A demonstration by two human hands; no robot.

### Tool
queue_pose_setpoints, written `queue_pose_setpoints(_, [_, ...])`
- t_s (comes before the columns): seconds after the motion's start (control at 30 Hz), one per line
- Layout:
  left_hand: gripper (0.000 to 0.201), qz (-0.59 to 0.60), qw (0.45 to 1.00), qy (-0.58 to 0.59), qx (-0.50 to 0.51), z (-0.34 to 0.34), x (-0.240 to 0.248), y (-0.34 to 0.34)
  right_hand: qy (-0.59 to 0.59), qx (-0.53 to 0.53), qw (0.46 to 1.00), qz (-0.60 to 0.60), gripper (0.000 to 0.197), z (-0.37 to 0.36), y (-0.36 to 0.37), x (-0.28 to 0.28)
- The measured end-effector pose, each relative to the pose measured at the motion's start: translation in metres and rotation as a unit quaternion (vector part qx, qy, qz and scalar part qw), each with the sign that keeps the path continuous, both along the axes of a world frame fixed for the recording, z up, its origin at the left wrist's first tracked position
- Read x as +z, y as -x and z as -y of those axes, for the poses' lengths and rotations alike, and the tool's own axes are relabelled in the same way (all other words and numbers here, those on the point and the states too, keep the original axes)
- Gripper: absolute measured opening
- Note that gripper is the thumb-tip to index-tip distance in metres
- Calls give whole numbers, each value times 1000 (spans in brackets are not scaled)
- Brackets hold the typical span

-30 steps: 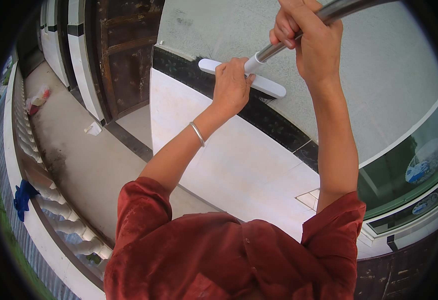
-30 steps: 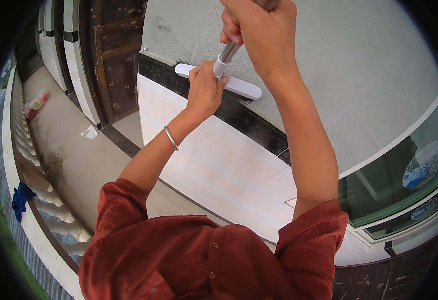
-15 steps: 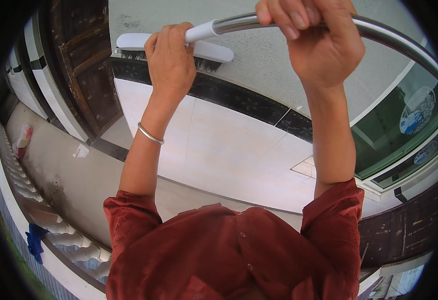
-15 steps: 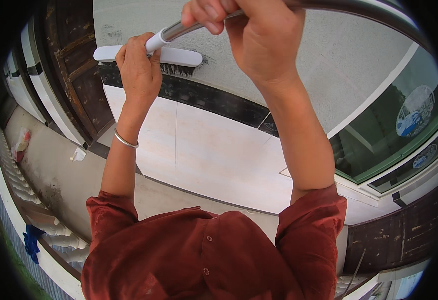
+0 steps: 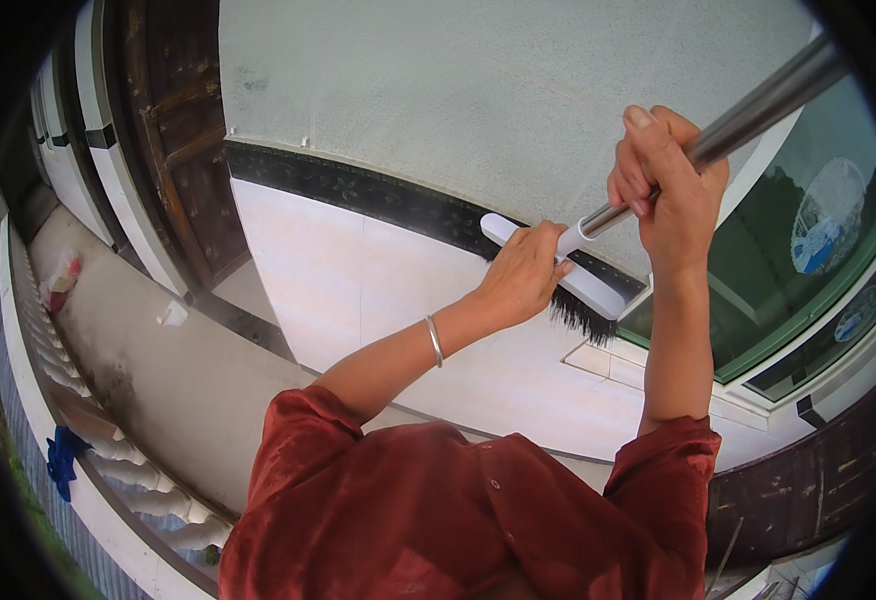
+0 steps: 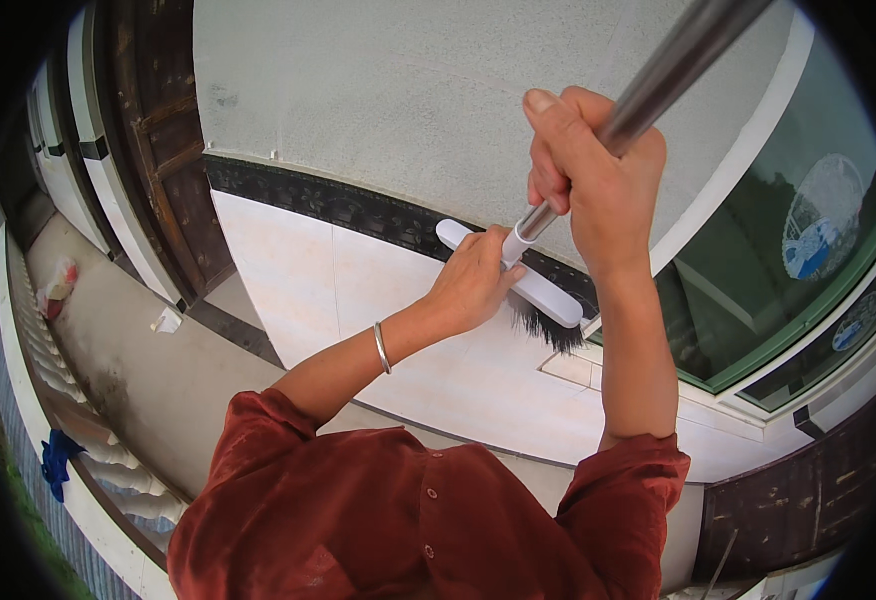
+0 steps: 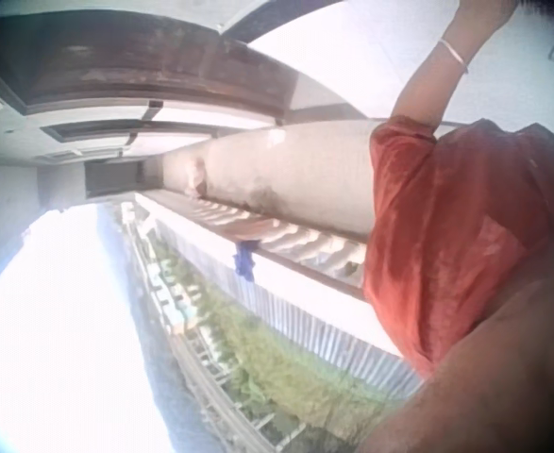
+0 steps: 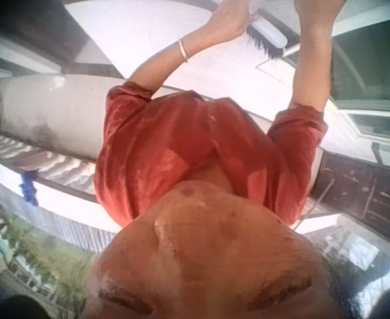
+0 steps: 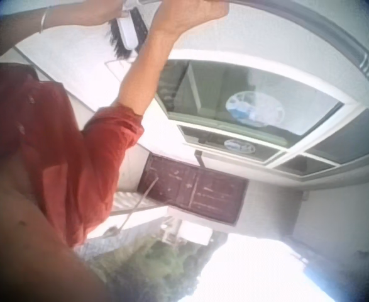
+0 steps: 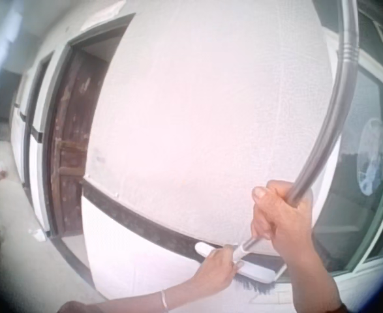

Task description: The person wipes a glass window and the surrounding tiled balcony ledge with a blue cloth, then sweeps the balcony floor with a broom. The person moves along the balcony, cleaning different sections of the window and floor.

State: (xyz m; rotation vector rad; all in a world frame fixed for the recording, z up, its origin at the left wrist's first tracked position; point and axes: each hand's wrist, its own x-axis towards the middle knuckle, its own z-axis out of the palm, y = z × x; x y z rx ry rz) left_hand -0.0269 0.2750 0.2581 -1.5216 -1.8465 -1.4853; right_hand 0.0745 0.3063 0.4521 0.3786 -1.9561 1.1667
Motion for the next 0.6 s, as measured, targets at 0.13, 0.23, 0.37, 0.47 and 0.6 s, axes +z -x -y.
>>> queue_pose_setpoints(0.13, [33, -213, 964, -118, 103, 16, 46, 3, 25, 172, 978, -111, 35, -28, -55, 13])
queue_pose_setpoints(0.23, [37, -261, 920, -234, 177, -6, 63, 3, -29, 231, 960, -157, 32, -72, -73, 0])
queue_pose_setpoints(0.37, [37, -245, 931, -229, 141, -39, 45, -7, 8, 146, 979, -140, 33, -88, -85, -13])
queue_pose_setpoints(0.47, [37, -190, 970, -152, 0, -60, 18, -40, 32, 61, 992, -102, 33, -90, -81, -14])
queue_pose_setpoints(0.6, [37, -129, 979, -157, 6, -72, 9, -57, 78, 44, 992, -92, 29, -97, -86, -11])
